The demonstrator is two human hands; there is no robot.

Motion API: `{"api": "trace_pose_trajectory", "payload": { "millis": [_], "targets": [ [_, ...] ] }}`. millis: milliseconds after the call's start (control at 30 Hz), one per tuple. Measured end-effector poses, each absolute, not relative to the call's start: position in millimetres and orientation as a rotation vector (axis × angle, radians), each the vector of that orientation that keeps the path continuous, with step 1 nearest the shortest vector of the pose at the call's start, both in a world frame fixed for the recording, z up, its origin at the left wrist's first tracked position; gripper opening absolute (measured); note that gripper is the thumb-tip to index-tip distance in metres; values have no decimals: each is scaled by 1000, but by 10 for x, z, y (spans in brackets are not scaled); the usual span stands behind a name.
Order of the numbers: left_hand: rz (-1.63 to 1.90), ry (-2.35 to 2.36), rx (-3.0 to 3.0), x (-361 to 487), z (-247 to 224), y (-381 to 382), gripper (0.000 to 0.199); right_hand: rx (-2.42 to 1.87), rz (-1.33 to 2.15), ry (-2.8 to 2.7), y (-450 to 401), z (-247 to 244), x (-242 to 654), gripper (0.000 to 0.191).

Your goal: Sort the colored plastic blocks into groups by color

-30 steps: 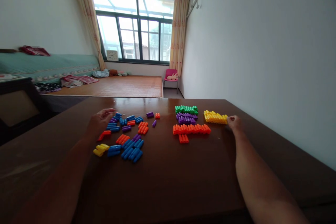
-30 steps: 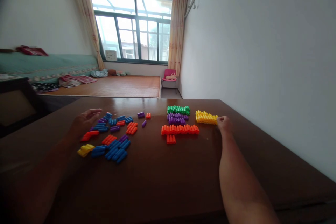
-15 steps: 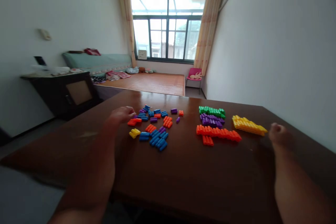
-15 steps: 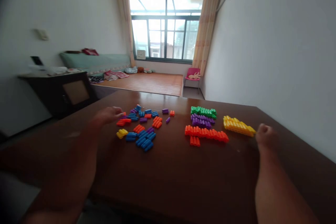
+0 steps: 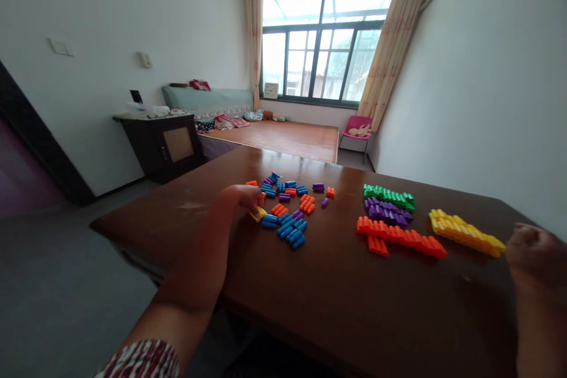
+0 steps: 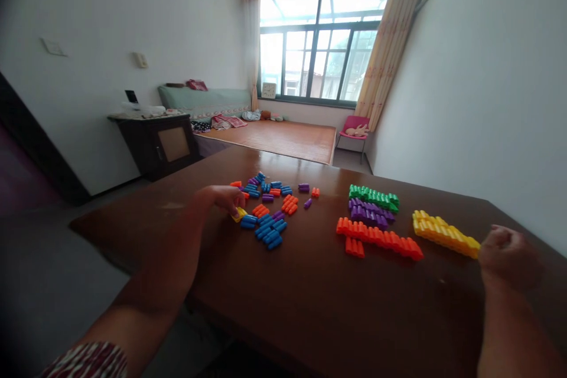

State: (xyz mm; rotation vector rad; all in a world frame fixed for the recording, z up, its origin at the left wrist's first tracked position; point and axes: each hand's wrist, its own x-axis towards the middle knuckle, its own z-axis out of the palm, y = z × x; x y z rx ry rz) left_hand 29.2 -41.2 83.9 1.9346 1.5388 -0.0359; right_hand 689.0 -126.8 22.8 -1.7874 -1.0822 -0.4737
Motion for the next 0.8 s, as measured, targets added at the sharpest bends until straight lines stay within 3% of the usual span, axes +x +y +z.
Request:
{"api": "trace_pose_trajectory", "payload": {
  "millis": [133,267,400,567,700,800],
  "targets": [
    [107,1446,2129,279,883,-370,43,-1803,-598,-876,-1160,312,6828,47],
    [595,1319,2182,466,945,-353,46,-1619,-601,-1044,-1113,598,6320,46],
    [880,853,2049,1063,892,-429,51,-1450,-114,-1418,-1081,758,5408,39],
    [932,616,1932,1856,669,-707,51,-1148,554,-1886,-1229,550,4311,41],
    [904,561,1922,2068,573,-880,45,-1077,554,-1929,-1297,427,3991,40],
    [921,608,1964,2006,584,-880,50,-1124,487,-1834,-1164,503,4238,37]
  ]
}}
